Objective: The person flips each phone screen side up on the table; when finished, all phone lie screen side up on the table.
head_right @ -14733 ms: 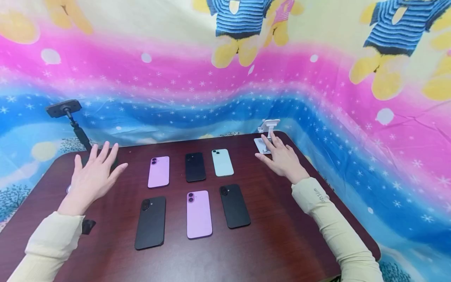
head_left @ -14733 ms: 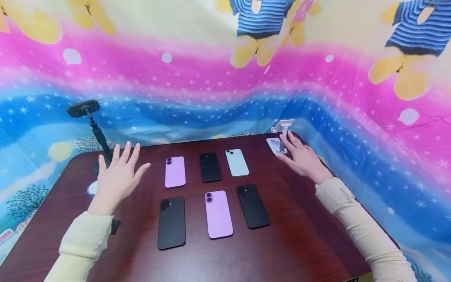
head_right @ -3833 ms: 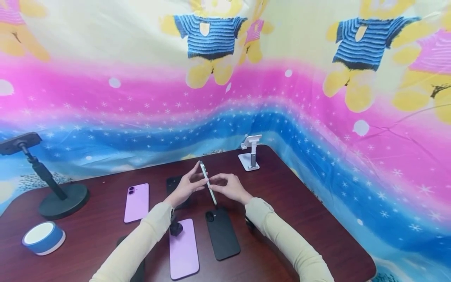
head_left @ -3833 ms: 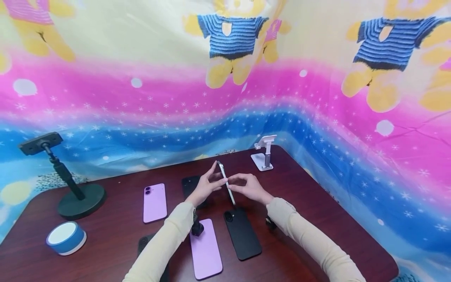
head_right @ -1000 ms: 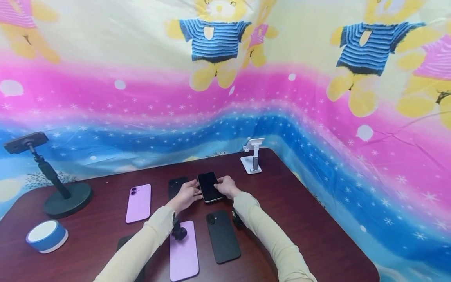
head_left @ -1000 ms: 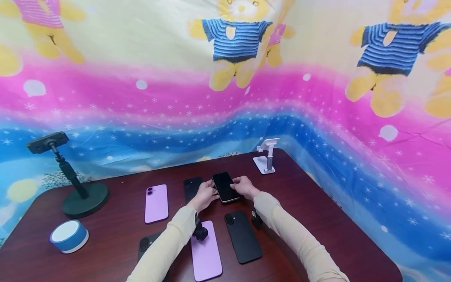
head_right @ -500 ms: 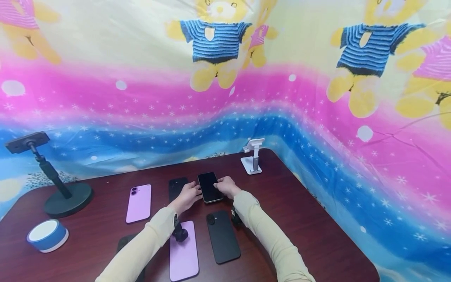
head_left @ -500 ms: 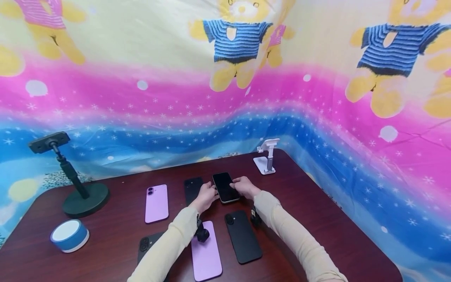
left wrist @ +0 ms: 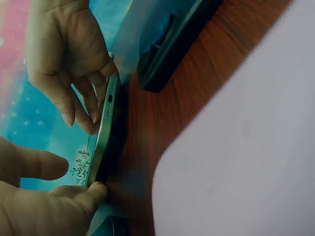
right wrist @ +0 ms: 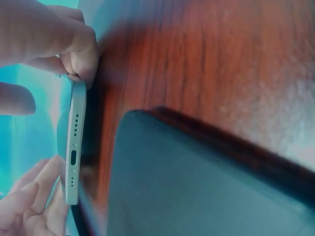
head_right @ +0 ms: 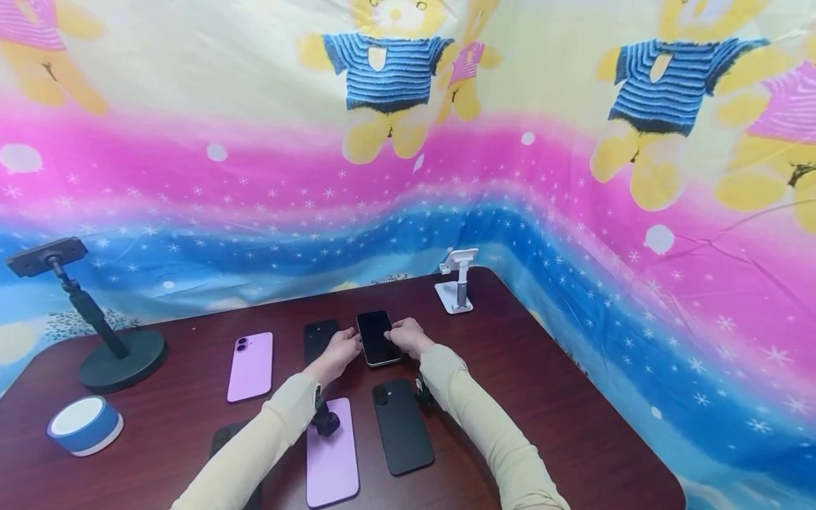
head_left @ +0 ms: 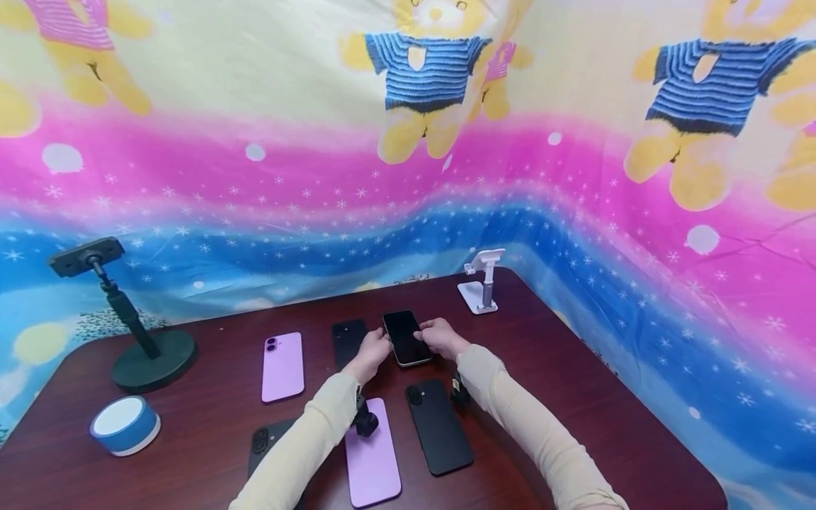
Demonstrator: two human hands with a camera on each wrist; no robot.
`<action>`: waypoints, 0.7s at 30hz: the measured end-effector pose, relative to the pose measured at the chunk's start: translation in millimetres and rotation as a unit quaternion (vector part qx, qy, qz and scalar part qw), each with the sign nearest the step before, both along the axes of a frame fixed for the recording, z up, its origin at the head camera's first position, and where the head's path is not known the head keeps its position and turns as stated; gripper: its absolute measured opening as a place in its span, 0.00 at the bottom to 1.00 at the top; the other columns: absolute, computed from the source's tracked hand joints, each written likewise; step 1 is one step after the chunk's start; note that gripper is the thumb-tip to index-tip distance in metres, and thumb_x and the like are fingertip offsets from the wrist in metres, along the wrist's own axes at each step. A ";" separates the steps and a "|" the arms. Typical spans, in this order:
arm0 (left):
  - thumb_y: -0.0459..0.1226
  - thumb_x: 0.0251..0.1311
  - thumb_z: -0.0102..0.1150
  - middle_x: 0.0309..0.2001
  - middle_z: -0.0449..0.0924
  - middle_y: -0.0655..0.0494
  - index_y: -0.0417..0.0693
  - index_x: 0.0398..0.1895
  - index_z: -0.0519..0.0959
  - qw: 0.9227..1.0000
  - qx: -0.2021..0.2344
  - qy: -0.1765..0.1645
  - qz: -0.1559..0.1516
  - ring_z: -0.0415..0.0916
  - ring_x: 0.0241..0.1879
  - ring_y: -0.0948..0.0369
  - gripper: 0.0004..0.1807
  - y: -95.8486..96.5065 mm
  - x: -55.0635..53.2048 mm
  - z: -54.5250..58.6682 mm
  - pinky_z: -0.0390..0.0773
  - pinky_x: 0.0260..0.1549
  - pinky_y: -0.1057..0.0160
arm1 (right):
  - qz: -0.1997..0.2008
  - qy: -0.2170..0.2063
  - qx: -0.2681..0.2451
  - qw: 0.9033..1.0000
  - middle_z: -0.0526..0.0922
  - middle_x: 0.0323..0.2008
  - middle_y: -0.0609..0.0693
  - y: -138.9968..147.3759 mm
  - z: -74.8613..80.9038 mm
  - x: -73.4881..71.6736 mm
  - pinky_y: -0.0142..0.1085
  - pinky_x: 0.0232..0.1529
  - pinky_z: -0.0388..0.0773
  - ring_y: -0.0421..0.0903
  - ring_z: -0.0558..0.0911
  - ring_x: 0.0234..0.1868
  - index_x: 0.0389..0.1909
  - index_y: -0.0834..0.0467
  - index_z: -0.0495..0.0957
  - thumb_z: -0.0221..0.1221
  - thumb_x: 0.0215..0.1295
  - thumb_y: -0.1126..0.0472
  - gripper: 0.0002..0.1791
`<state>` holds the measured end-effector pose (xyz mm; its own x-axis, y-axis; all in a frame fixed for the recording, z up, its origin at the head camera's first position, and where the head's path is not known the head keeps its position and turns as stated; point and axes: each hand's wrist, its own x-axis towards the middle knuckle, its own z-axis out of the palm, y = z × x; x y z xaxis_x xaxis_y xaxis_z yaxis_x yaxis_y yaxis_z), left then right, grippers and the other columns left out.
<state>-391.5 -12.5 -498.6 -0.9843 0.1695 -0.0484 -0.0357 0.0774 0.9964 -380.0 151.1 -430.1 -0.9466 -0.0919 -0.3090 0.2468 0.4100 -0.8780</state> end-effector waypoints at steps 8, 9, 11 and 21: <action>0.27 0.62 0.39 0.70 0.55 0.33 0.23 0.69 0.52 0.996 -0.091 0.006 0.024 0.56 0.70 0.55 0.31 2.4 11.6 22.1 0.62 0.67 0.62 | 0.007 0.012 0.029 0.999 0.73 0.58 0.62 -1.7 1.2 0.7 0.36 0.38 0.75 0.46 0.74 0.30 0.67 0.67 0.64 0.51 0.70 0.63 0.26; 0.28 0.62 0.39 0.70 0.55 0.33 0.23 0.69 0.52 0.995 -0.096 0.013 0.022 0.56 0.70 0.56 0.31 0.4 -2.3 3.9 0.63 0.65 0.65 | 0.011 0.015 0.030 0.999 0.73 0.57 0.62 -1.4 0.8 0.9 0.34 0.34 0.72 0.45 0.70 0.26 0.67 0.67 0.64 0.51 0.70 0.64 0.26; 0.30 0.62 0.41 0.70 0.55 0.33 0.22 0.68 0.52 0.994 -0.106 0.030 0.021 0.57 0.68 0.60 0.32 -3.3 -29.2 -31.6 0.66 0.60 0.70 | 0.017 0.022 0.033 0.999 0.73 0.57 0.62 -0.4 -0.6 0.2 0.33 0.31 0.67 0.44 0.65 0.24 0.67 0.67 0.64 0.51 0.70 0.64 0.26; 0.27 0.62 0.42 0.70 0.60 0.39 0.24 0.71 0.44 0.999 0.036 0.008 -0.040 0.69 0.52 0.64 0.36 -5.9 -67.8 -78.3 0.74 0.47 0.67 | 0.007 0.010 -0.006 1.000 0.67 0.65 0.65 4.7 -2.9 -2.8 0.54 0.63 0.68 0.62 0.68 0.65 0.65 0.67 0.65 0.50 0.70 0.64 0.24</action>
